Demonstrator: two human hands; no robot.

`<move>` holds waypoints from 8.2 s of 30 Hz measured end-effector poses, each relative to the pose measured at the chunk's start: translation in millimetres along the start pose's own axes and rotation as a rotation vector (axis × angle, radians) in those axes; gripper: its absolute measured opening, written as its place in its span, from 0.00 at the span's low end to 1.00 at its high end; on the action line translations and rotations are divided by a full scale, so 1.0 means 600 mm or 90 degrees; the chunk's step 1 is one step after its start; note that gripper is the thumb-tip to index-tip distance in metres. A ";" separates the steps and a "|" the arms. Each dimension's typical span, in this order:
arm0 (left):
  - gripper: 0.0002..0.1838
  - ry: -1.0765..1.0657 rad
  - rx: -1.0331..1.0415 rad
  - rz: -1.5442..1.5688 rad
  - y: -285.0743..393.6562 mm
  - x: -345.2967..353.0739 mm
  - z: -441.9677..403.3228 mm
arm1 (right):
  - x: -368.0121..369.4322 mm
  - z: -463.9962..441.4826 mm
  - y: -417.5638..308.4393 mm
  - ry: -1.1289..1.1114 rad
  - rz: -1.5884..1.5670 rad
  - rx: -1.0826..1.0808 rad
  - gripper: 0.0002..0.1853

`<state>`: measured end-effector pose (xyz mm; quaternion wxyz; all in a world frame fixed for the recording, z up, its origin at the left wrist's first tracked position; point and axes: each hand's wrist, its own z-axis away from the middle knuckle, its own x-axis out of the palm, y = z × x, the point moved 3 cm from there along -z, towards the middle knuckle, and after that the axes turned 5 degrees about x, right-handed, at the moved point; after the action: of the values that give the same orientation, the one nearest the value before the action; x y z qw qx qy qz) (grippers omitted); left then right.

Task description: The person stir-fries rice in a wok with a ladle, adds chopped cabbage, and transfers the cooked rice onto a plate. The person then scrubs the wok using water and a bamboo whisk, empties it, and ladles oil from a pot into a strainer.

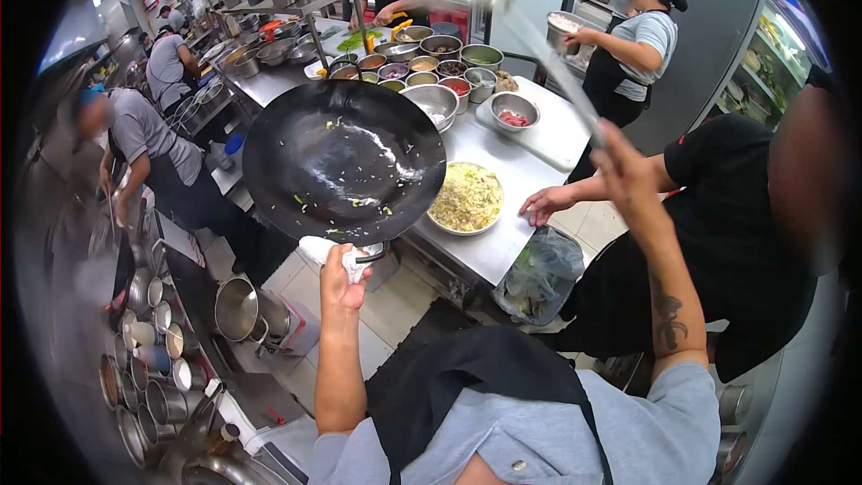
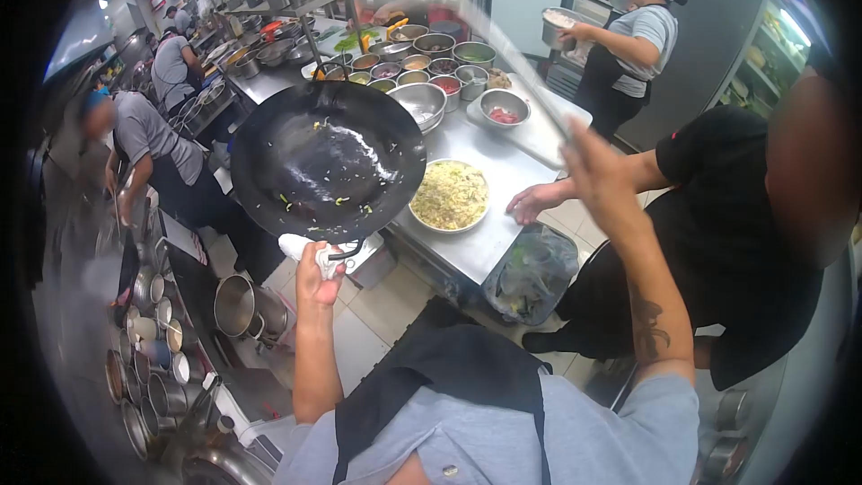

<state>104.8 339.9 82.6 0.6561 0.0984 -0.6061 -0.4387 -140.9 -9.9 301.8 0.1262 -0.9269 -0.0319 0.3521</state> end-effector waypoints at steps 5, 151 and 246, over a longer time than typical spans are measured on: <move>0.04 -0.040 -0.007 0.038 0.003 0.019 0.008 | -0.026 -0.059 -0.137 0.100 -0.510 0.198 0.19; 0.28 1.410 0.629 0.016 -0.536 0.189 0.695 | 0.233 0.763 -1.110 -1.176 -0.661 -0.837 0.09; 0.09 1.212 0.829 0.049 -0.088 -0.330 0.807 | 0.399 0.328 -0.954 -2.386 -0.187 -0.089 0.16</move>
<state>-322.6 641.3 26.6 0.6856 0.6906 0.0200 0.2293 -74.4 620.4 152.3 0.0752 -0.6147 0.1916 -0.7614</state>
